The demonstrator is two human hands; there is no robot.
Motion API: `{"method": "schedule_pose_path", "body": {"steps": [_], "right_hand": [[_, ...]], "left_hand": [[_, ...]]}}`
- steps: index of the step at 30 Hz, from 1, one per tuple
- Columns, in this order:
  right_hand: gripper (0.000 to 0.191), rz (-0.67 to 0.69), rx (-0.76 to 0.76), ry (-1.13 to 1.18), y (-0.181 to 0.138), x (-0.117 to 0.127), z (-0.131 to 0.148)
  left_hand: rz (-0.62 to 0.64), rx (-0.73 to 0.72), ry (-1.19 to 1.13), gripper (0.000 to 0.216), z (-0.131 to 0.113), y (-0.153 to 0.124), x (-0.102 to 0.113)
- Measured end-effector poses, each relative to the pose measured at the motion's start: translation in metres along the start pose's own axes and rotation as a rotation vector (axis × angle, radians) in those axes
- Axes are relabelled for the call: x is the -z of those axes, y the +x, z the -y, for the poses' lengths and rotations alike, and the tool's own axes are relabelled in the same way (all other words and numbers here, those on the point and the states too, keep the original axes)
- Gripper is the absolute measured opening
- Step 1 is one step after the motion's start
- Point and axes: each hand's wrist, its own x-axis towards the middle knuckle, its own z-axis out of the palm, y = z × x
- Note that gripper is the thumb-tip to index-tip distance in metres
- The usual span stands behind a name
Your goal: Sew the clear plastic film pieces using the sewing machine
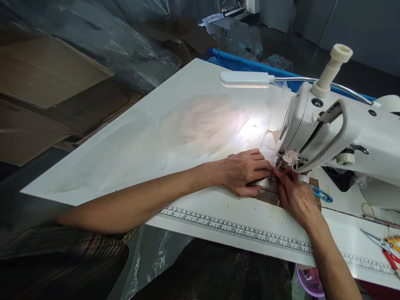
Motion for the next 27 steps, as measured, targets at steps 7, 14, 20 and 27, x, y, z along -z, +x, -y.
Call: {"method": "schedule_pose_path", "body": {"steps": [7,14,20,27], "right_hand": [[0.04,-0.035,0.015,0.018,-0.001,0.002,0.002],[0.041,0.019,-0.038,-0.068,0.0,0.001,0.008],[0.042,0.002,-0.041,-0.035,0.001,0.001,0.008],[0.039,-0.037,-0.174,0.216,-0.002,0.019,-0.003]], "left_hand": [[-0.03,0.019,-0.019,0.033,0.002,0.0,0.0],[-0.005,0.059,-0.023,0.035,0.004,0.002,0.0],[0.013,0.079,-0.022,0.037,0.008,0.004,0.001],[0.073,0.116,0.047,0.044,0.008,0.007,0.003]]}}
